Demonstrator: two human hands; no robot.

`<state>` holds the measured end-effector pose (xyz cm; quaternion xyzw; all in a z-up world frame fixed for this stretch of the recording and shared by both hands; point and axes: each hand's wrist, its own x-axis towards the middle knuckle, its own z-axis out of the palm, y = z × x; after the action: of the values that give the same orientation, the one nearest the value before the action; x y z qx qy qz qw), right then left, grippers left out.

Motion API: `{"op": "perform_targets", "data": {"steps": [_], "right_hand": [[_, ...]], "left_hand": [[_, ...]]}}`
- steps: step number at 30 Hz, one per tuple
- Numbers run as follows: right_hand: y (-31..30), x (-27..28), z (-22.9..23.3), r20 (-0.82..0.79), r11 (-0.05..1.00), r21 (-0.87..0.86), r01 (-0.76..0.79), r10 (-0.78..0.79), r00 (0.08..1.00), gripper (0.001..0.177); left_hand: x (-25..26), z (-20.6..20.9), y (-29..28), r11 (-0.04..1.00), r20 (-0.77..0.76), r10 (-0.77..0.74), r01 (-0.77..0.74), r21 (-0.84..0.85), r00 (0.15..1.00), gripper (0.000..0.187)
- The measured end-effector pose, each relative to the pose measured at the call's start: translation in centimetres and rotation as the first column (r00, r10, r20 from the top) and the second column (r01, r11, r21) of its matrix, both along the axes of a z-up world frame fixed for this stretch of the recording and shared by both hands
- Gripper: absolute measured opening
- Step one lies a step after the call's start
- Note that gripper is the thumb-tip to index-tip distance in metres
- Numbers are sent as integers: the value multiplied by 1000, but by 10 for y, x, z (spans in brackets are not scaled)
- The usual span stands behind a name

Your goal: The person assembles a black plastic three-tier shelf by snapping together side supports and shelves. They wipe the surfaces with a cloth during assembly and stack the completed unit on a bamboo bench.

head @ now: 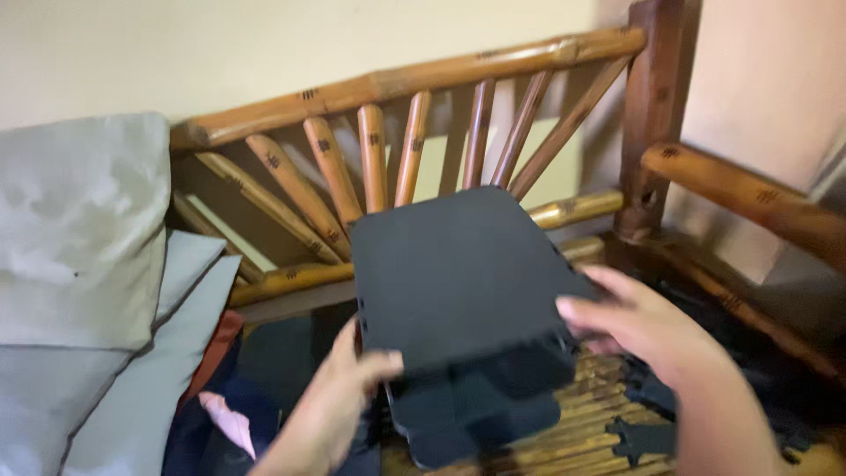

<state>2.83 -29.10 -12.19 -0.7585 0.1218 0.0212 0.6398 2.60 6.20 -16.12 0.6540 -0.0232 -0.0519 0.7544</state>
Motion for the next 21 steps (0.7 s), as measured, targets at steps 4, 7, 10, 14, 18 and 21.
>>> {"op": "perform_targets", "data": {"steps": [4,7,10,14,18,21], "right_hand": [[-27,-25,-1,-133,990,-57,-130,122,984,62],[-35,-36,0,-242,976,-76,-204,181,953,64],[-37,-44,8,-300,938,-175,-299,239,924,70],[-41,-59,15,-354,945,-94,-313,262,898,72],[-42,-61,7,-309,960,122,-253,279,909,69],[-40,-48,-4,-183,961,-173,-218,186,965,69]], "left_hand": [[10,-74,10,992,332,-119,97,82,936,88],[52,-122,5,979,-28,67,-72,-189,997,65],[66,-158,-11,826,-117,48,-105,-554,992,65],[61,-167,-26,755,-116,-64,-28,-655,991,67],[46,-136,-33,825,-79,-89,29,-565,993,74],[24,-97,-35,931,28,-86,91,-354,996,81]]}}
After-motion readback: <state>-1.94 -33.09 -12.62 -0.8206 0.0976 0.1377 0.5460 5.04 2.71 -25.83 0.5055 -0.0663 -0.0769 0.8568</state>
